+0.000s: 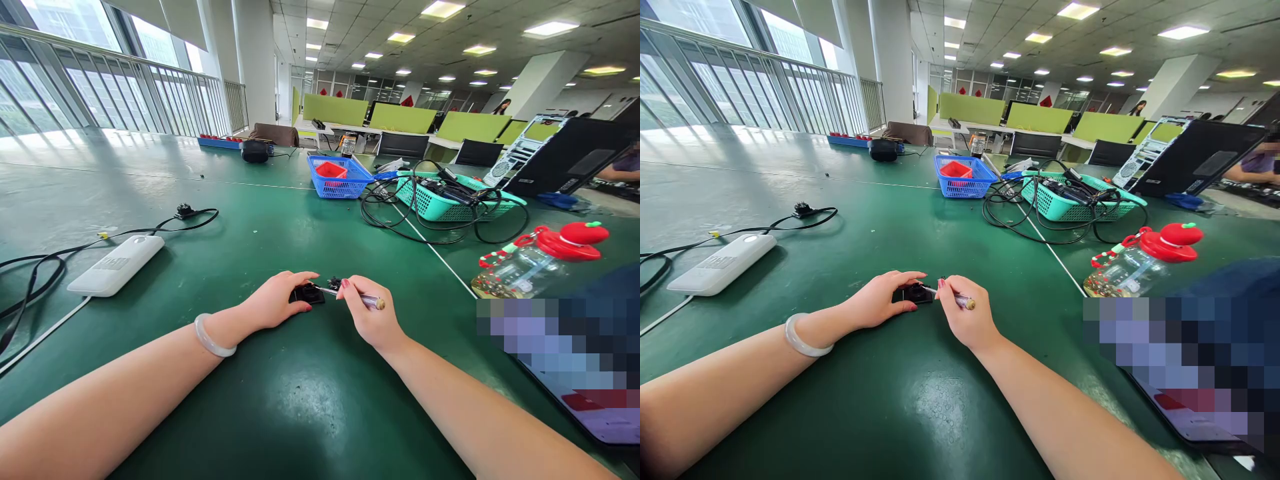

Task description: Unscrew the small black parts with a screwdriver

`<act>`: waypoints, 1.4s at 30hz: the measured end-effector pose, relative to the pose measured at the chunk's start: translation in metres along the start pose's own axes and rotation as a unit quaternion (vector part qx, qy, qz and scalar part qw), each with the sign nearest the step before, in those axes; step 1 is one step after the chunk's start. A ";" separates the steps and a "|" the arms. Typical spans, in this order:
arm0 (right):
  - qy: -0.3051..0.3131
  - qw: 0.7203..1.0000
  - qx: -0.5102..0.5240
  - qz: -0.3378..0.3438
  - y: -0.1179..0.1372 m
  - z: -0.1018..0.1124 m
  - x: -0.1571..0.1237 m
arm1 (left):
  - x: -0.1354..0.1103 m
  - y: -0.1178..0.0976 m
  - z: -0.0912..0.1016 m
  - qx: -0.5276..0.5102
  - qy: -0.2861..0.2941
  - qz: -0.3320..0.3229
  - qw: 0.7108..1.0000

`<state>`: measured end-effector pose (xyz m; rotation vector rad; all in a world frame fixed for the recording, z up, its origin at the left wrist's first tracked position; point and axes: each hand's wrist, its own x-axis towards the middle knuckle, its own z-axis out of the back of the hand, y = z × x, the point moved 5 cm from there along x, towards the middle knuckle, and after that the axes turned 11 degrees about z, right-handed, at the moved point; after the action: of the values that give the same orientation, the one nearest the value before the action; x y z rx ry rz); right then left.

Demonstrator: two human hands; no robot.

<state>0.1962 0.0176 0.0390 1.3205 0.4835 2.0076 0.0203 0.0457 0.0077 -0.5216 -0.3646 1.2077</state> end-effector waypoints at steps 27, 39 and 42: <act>-0.183 0.954 0.118 -0.207 -0.058 0.019 -0.005 | -0.012 0.003 0.013 0.118 -0.107 0.043 0.986; -0.223 0.943 0.166 -0.184 -0.067 0.020 -0.005 | -0.006 -0.023 -0.009 0.092 -0.014 -0.065 0.994; -0.237 0.935 0.177 -0.194 -0.075 0.021 -0.006 | -0.007 -0.023 -0.008 0.081 -0.018 -0.057 0.995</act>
<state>0.2415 0.0650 -0.0037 1.7054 0.8237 1.2589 0.0402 0.0315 0.0138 -0.3352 -0.3210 1.1265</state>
